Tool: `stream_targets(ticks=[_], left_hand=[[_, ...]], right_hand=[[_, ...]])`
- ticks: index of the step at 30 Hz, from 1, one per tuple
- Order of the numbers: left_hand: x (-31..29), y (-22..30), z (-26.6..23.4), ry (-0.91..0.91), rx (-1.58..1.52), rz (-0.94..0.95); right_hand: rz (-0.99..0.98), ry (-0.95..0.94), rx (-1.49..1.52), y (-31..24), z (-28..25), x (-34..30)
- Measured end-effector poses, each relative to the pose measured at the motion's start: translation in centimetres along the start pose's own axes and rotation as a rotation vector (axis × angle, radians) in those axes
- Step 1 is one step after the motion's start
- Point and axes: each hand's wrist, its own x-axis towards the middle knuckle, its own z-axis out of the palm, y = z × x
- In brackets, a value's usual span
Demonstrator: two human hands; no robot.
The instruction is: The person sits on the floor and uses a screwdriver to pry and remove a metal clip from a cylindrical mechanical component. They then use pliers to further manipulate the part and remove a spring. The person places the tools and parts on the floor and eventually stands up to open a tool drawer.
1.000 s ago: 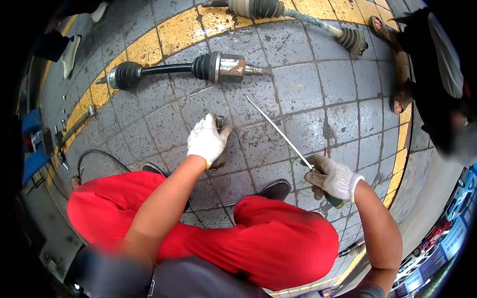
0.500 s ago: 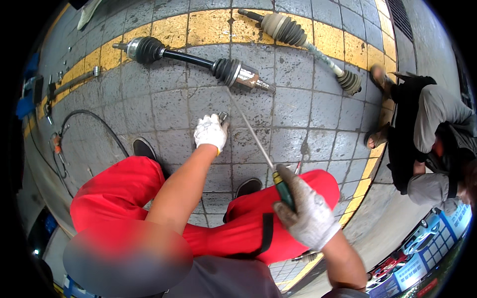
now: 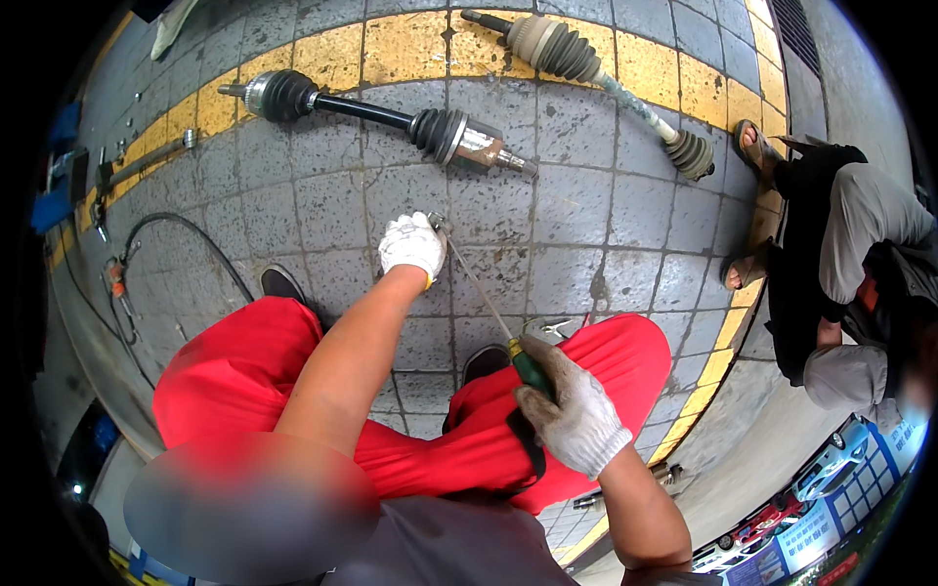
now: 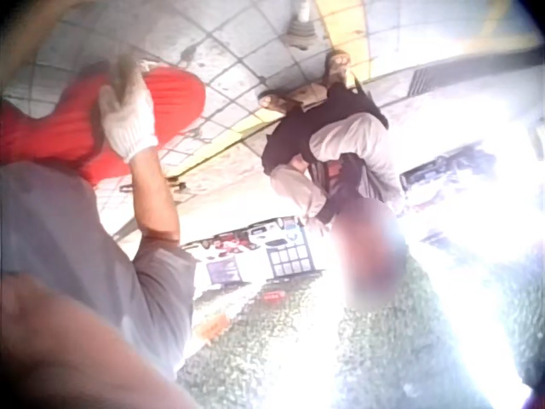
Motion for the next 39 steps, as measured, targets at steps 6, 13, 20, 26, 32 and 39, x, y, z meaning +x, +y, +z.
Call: stream_targets(ticks=[6, 13, 20, 26, 32, 39], left_hand=[[-0.4, 0.5, -1.2, 0.014, -0.075, -0.045], [-0.3, 0.5, -1.6, -0.041, -0.096, -0.067], [-0.2, 0.2, -1.4, -0.021, -0.113, -0.064], [0.0, 0.0, -1.3, 0.002, -0.151, -0.058], [0.2, 0.1, -1.8, -0.029, -0.181, -0.047], [0.2, -0.1, -1.8, -0.030, -0.178, -0.043]], right_hand=[[0.067, 0.002, 0.413, 0.4, 0.9, 0.7], [0.088, 0.048, 0.461, -0.1, 2.3, -0.1], [0.144, 0.060, 0.486, -0.6, 2.4, 0.0], [0.191, 0.066, 0.544, -2.3, 2.6, -0.2], [0.196, 0.142, 0.528, -2.6, 2.9, -0.2], [0.291, 0.248, 0.631, -4.3, 4.0, -0.6]])
